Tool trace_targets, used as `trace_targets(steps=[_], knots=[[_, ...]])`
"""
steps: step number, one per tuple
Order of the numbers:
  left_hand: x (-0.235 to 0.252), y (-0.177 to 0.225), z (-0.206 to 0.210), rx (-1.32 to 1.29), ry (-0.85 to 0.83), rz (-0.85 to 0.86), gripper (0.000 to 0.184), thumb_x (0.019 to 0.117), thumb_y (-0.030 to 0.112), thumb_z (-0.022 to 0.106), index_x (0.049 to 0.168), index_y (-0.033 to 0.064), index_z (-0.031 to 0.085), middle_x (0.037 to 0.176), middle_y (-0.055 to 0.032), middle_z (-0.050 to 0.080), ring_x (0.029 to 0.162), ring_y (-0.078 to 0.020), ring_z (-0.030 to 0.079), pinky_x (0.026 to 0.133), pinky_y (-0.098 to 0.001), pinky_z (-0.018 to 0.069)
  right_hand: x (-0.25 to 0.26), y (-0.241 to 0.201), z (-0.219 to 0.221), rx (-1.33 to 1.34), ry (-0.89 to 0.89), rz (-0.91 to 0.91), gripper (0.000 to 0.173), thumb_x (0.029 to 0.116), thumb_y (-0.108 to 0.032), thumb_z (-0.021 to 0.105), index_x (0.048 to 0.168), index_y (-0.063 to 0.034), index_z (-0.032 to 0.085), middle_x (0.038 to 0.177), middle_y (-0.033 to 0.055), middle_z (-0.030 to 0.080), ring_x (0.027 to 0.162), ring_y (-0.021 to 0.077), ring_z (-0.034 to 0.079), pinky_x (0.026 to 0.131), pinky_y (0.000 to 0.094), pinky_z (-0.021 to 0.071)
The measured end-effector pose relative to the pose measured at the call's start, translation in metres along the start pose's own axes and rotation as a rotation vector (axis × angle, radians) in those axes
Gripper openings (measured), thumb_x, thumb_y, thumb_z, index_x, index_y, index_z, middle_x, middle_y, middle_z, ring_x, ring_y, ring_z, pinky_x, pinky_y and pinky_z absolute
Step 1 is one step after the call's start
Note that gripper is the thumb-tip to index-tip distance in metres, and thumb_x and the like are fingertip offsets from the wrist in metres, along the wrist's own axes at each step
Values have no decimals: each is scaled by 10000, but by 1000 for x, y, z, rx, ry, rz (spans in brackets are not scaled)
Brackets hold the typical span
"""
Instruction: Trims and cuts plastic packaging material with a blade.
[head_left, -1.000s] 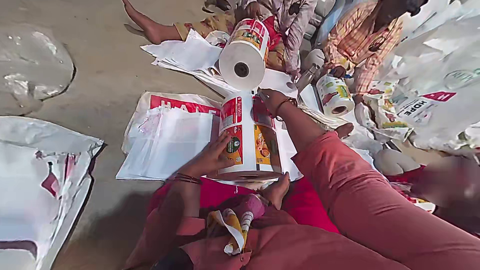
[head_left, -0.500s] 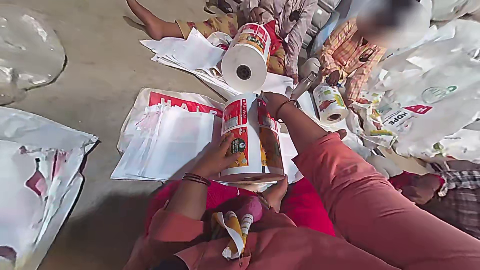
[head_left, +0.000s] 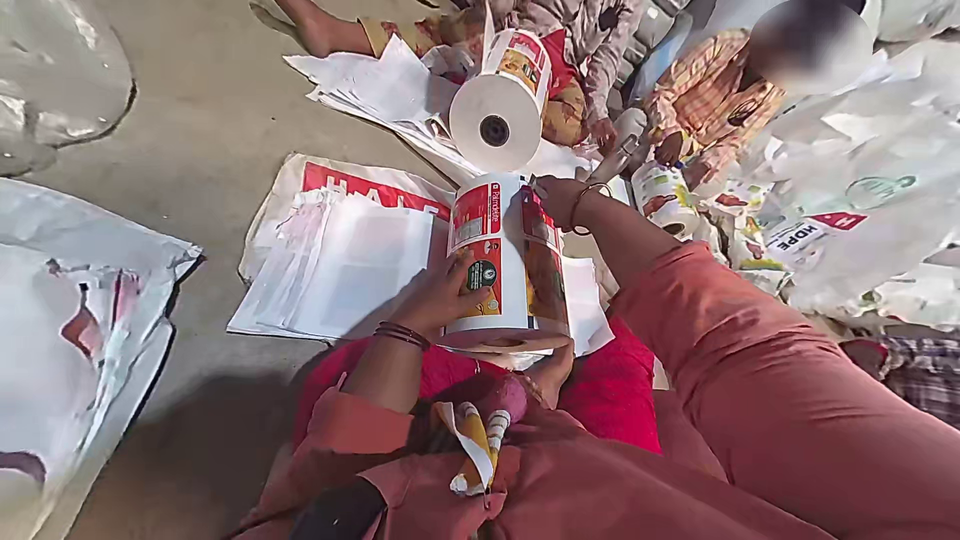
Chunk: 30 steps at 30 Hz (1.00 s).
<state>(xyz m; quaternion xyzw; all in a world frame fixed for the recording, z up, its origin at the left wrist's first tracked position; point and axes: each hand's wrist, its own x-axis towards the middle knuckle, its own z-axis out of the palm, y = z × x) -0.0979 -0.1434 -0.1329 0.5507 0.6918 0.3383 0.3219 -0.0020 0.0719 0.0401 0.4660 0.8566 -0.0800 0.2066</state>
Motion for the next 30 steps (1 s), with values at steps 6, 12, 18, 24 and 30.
trace_targets(steps=[6, 12, 18, 24, 30], knots=[[2, -5, 3, 22, 34, 6, 837, 992, 605, 546, 1644, 173, 250, 1674, -178, 267, 1457, -406, 410, 1121, -676, 361, -24, 6, 13, 24, -36, -29, 499, 1077, -132, 439, 1564, -88, 338, 1090, 257, 643, 822, 369, 673, 721, 543, 565], [5, -5, 5, 18, 1, -3, 929, 963, 605, 595, 1658, 160, 169, 1693, -184, 208, 1491, -402, 361, 1134, -696, 321, -78, 11, 34, 69, -86, -32, 508, 1085, -148, 446, 1579, -135, 326, 1131, 245, 640, 831, 361, 675, 710, 540, 564], [-1, 2, 6, 2, 3, -25, 908, 977, 589, 591, 1662, 184, 154, 1683, -218, 207, 1483, -439, 357, 1119, -699, 343, -146, 8, 59, 83, -164, -5, 559, 1099, -180, 432, 1624, -168, 240, 1014, 212, 637, 714, 312, 648, 635, 485, 559], [-5, 7, 7, -15, 14, -16, 867, 1004, 515, 593, 1661, 163, 150, 1690, -223, 179, 1487, -442, 349, 1128, -657, 365, -222, 4, 83, -146, -262, -140, 563, 1089, -154, 476, 1604, -96, 258, 1183, 271, 652, 1011, 444, 681, 859, 618, 536], [-10, 12, 9, 44, 97, 33, 784, 1018, 488, 579, 1624, 94, 276, 1650, -236, 285, 1458, -448, 391, 1137, -652, 362, -282, 33, 145, -9, -270, -433, 391, 1088, -178, 480, 1457, -53, 522, 1277, 220, 648, 1166, 374, 635, 1013, 579, 466]])
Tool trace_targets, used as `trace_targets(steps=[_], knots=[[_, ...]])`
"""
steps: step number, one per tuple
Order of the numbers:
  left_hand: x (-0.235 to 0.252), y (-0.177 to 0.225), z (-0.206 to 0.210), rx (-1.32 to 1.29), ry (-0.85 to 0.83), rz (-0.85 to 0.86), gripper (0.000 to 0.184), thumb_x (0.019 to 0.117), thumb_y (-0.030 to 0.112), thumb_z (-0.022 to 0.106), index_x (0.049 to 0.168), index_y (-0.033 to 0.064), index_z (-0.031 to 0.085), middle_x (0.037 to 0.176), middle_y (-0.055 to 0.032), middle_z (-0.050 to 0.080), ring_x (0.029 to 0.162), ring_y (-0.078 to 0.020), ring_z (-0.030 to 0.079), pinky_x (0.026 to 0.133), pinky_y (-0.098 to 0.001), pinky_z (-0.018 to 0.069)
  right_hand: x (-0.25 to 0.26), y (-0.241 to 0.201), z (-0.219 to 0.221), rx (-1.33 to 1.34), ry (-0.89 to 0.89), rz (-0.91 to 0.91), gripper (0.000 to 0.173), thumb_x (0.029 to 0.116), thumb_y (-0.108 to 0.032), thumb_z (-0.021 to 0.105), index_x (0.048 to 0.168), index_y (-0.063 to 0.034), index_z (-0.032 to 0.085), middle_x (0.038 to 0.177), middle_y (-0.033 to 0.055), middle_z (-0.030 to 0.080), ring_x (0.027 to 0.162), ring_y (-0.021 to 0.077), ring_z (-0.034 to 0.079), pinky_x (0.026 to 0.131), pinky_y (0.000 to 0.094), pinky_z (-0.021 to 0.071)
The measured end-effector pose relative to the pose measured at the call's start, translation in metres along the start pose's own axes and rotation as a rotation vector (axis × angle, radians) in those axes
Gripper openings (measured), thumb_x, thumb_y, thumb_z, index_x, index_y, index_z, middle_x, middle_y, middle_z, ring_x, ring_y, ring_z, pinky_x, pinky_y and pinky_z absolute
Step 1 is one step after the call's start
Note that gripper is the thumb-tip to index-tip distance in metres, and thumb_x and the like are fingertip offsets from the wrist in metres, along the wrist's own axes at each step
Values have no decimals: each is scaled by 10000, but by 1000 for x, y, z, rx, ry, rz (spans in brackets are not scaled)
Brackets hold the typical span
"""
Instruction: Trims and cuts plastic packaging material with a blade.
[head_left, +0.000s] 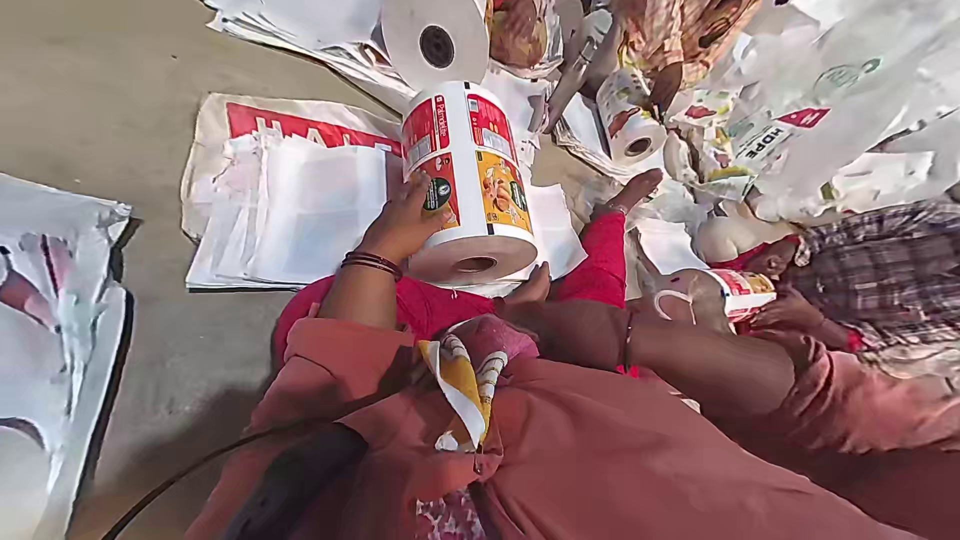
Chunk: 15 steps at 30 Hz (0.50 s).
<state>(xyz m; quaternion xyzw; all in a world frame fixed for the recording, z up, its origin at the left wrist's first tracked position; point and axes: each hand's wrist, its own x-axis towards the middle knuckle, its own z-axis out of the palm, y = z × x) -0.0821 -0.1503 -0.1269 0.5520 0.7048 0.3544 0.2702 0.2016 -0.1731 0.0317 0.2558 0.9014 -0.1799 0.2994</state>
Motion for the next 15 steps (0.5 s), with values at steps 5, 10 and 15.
trace_targets(steps=[5, 10, 15], knots=[[-12, 37, 5, 131, 115, 259, 660, 952, 483, 680, 1446, 62, 564, 1569, -168, 457, 1468, -372, 402, 1193, -578, 326, -11, 82, -3, 731, 603, 243, 624, 1074, -159, 509, 1635, -171, 236, 957, 122, 690, 550, 166, 600, 493, 364, 543], [-17, 47, 31, 229, 200, 506, 468, 920, 452, 701, 1227, 100, 736, 1402, -96, 644, 1409, -336, 504, 1157, -548, 397, 16, 122, 36, 1055, 740, 237, 541, 1063, -141, 505, 1580, -126, 344, 971, 78, 694, 556, 125, 597, 493, 297, 532], [-19, 51, 39, 257, 301, 538, 335, 942, 416, 690, 1120, 148, 785, 1281, -54, 722, 1323, -310, 596, 1095, -510, 474, 42, 147, 70, 1249, 712, 200, 482, 1066, -135, 482, 1539, -129, 388, 966, 76, 676, 553, 123, 589, 471, 288, 519]])
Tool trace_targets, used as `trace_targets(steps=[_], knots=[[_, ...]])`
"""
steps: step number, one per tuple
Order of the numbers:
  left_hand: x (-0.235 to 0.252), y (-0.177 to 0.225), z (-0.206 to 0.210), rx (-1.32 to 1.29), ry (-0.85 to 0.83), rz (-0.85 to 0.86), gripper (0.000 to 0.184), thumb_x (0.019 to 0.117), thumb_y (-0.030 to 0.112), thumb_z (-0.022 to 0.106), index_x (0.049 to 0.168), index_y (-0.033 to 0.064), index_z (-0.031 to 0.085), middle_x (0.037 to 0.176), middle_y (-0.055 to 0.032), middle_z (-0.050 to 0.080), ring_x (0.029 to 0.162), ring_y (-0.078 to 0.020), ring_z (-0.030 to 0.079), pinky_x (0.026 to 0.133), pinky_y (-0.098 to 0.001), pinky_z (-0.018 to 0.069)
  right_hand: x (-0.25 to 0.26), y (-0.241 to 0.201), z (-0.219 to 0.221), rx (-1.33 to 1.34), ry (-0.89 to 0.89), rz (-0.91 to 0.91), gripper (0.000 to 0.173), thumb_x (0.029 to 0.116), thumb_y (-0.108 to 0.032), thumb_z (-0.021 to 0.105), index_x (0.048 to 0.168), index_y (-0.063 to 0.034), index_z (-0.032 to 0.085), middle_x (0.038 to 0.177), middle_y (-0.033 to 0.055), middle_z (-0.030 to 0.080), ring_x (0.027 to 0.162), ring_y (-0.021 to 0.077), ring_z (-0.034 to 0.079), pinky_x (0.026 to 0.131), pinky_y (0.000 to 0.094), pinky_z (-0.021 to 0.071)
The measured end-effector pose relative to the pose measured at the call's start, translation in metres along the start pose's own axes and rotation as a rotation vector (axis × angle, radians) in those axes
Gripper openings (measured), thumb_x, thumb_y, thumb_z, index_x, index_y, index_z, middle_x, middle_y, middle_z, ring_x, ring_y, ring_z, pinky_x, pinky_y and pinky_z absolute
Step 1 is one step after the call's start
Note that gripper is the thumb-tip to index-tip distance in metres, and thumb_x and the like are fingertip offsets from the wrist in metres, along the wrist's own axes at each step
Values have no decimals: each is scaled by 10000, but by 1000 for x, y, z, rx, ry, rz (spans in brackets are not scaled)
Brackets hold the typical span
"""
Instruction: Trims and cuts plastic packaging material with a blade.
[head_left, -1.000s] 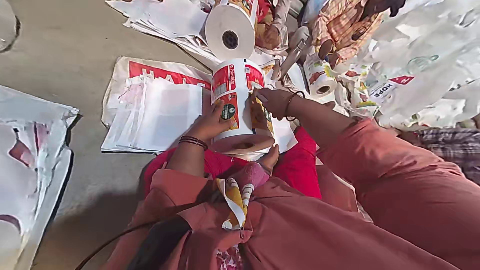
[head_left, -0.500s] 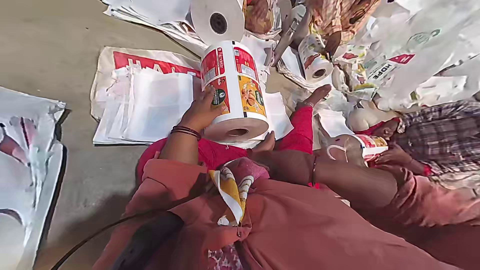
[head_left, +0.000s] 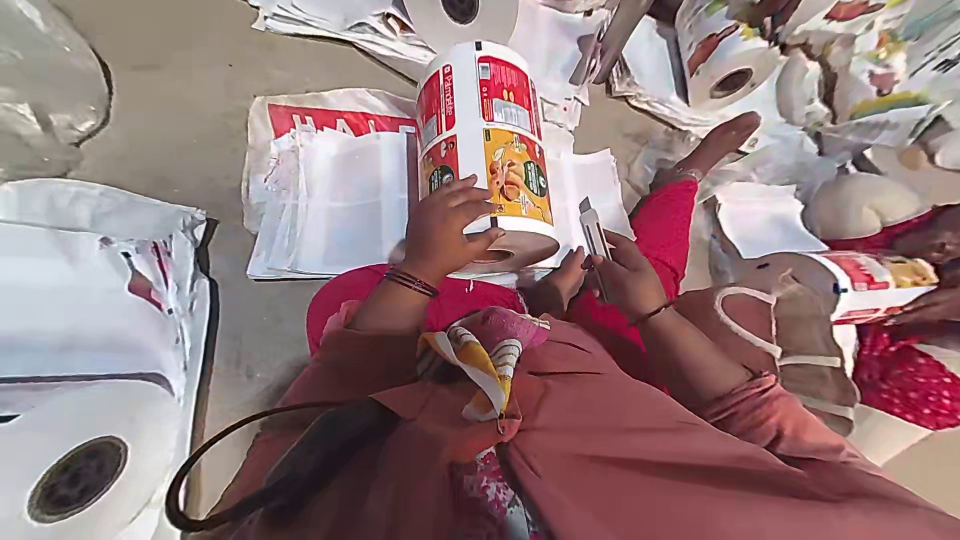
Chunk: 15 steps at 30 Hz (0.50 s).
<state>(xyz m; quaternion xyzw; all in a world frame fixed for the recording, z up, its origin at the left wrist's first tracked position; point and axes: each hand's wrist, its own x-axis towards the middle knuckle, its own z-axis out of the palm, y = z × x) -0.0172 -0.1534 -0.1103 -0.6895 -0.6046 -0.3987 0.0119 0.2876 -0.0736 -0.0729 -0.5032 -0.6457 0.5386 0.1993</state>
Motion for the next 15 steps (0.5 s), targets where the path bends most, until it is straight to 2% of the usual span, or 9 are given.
trace_targets(steps=[3, 5, 7, 11, 13, 15], knots=[[1, 2, 4, -58, 88, -49, 202, 961, 269, 666, 1022, 139, 809, 1210, -44, 751, 1294, -275, 621, 1114, -474, 466, 6, 14, -2, 82, -56, -1, 450, 1078, -145, 463, 1521, -168, 392, 965, 56, 667, 521, 114, 567, 451, 276, 512], [3, 3, 5, -57, 113, -83, 171, 949, 223, 662, 971, 133, 806, 1192, -44, 755, 1274, -259, 633, 1103, -464, 473, 12, 24, -4, 125, -84, -37, 450, 1070, -140, 461, 1515, -173, 401, 968, 58, 666, 524, 116, 571, 457, 281, 521], [8, 4, 3, -11, 70, -130, 214, 958, 280, 646, 1012, 131, 791, 1246, -55, 732, 1300, -265, 611, 1117, -468, 456, 19, 34, -7, 164, -102, -65, 445, 1065, -132, 455, 1506, -160, 404, 948, 65, 660, 527, 122, 584, 460, 281, 534], [19, 15, 2, 143, -122, -231, 437, 1014, 472, 533, 1272, 166, 707, 1468, -115, 576, 1423, -340, 469, 1178, -538, 357, 31, 65, -13, 236, -86, -97, 480, 1052, -138, 455, 1525, -150, 373, 948, 59, 651, 563, 119, 595, 491, 282, 540], [17, 17, 3, 191, -144, -217, 476, 1024, 517, 520, 1290, 159, 688, 1519, -129, 522, 1448, -358, 431, 1192, -541, 342, 35, 81, -10, 293, -61, -98, 482, 1047, -112, 441, 1522, -138, 367, 948, 55, 649, 554, 118, 590, 490, 278, 540], [15, 11, 3, 192, -123, -112, 509, 1020, 551, 499, 1205, 128, 713, 1498, -147, 539, 1430, -364, 457, 1173, -530, 373, 41, 89, -11, 332, -49, -87, 464, 1048, -96, 426, 1509, -129, 374, 947, 54, 649, 535, 115, 588, 477, 268, 540]])
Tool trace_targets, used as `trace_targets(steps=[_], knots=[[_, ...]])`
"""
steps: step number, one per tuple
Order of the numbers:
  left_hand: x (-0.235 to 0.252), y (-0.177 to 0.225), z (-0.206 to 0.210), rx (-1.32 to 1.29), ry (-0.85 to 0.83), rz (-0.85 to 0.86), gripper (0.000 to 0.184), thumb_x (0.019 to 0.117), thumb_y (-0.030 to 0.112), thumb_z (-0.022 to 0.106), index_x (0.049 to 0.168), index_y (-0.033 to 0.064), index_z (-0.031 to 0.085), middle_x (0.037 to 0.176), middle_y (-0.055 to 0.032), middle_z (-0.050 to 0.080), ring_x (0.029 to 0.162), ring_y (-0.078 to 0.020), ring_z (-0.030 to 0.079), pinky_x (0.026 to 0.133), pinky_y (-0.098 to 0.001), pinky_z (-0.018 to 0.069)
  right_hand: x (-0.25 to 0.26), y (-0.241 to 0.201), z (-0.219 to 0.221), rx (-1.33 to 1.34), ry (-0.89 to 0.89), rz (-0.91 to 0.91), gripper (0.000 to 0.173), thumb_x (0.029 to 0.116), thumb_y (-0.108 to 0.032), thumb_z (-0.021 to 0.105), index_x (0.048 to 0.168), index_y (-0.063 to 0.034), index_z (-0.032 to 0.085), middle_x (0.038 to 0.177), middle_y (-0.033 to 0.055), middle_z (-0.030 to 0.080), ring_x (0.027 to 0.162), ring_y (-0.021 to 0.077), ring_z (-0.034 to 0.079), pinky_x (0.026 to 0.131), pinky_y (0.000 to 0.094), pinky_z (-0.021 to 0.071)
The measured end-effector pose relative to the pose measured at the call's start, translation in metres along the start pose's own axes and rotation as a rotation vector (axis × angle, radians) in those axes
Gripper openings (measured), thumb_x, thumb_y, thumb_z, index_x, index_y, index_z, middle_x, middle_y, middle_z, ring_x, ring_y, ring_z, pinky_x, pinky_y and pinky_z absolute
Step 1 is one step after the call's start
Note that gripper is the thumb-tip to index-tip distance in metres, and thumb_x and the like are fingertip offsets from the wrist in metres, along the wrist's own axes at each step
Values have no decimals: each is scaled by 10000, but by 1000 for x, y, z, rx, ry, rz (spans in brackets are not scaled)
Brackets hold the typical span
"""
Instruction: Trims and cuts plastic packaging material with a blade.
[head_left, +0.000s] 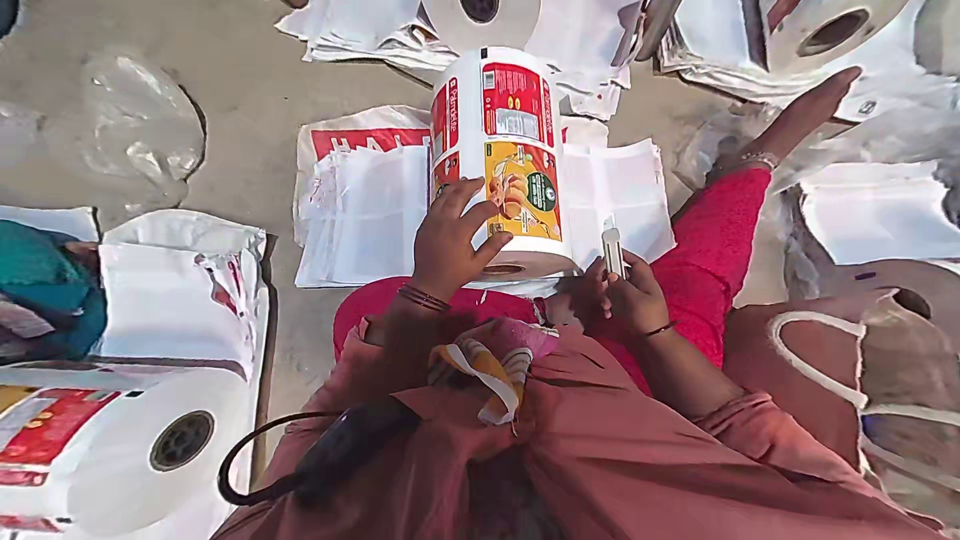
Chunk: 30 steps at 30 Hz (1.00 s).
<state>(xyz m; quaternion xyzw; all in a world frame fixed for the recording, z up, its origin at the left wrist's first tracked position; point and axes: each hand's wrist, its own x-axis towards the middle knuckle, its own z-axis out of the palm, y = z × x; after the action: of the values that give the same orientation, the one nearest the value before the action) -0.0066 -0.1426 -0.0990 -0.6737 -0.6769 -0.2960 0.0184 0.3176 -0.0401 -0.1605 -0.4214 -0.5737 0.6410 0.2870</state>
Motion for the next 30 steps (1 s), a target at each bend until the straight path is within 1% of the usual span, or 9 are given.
trace_targets(steps=[4, 12, 15, 18, 20, 22, 26, 28, 30], knots=[[8, -22, -10, -48, -9, 256, 721, 998, 705, 343, 1138, 129, 754, 1423, -187, 603, 1389, -378, 510, 1141, -513, 421, 11, 2, -3, 65, -5, -32, 459, 1055, -118, 430, 1509, -153, 375, 995, 60, 657, 524, 106, 578, 463, 259, 532], [18, -22, -8, -99, -118, 268, 731, 985, 737, 294, 1252, 219, 735, 1503, -186, 531, 1467, -422, 393, 1192, -578, 334, 16, 0, -2, 98, -4, -112, 482, 1042, -110, 434, 1516, -138, 349, 999, 41, 640, 563, 101, 602, 489, 257, 554], [26, -15, -8, -79, -218, 224, 668, 972, 720, 328, 1347, 298, 683, 1591, -155, 433, 1523, -436, 271, 1225, -624, 236, 14, -26, 6, -160, 55, -148, 441, 964, -76, 567, 1394, -73, 469, 949, 73, 648, 641, 152, 629, 567, 353, 567], [31, -8, -7, -68, -247, 208, 607, 962, 685, 406, 1375, 320, 660, 1615, -139, 405, 1539, -435, 234, 1215, -676, 195, 21, -78, 36, -438, 41, -225, 382, 956, -184, 703, 1269, -29, 547, 952, 112, 646, 651, 169, 609, 579, 374, 546], [32, -7, -5, -78, -211, 212, 612, 951, 692, 424, 1356, 310, 678, 1611, -144, 409, 1541, -416, 244, 1216, -678, 193, 39, -111, 60, -558, 15, -242, 516, 911, -330, 775, 1253, -3, 569, 1067, 164, 636, 778, 230, 614, 703, 452, 538], [29, -5, -5, -70, -197, 196, 634, 945, 704, 408, 1332, 291, 696, 1609, -172, 395, 1537, -395, 262, 1228, -666, 183, 60, -128, 81, -666, -50, -232, 575, 894, -396, 796, 1244, 3, 574, 1046, 186, 642, 847, 296, 644, 768, 524, 549], [20, -7, 0, -138, -104, 102, 773, 952, 726, 351, 1412, 166, 622, 1626, -204, 344, 1498, -394, 343, 1207, -621, 292, 80, -139, 100, -711, -159, -221, 448, 908, -198, 779, 1248, -8, 559, 970, 179, 679, 863, 331, 683, 784, 557, 562], [19, -10, 0, -149, -91, 47, 854, 954, 715, 365, 1513, 81, 484, 1663, -170, 290, 1514, -358, 328, 1212, -573, 313, 78, -139, 89, -630, -70, -261, 446, 911, -157, 765, 1266, 10, 554, 972, 188, 674, 833, 317, 672, 761, 537, 560], [17, -11, 1, -132, -116, 22, 845, 963, 694, 375, 1550, 88, 438, 1680, -141, 269, 1528, -347, 310, 1224, -572, 291, 76, -139, 66, -549, 61, -226, 482, 919, -146, 752, 1312, 28, 535, 1043, 214, 670, 848, 312, 666, 767, 530, 556]])
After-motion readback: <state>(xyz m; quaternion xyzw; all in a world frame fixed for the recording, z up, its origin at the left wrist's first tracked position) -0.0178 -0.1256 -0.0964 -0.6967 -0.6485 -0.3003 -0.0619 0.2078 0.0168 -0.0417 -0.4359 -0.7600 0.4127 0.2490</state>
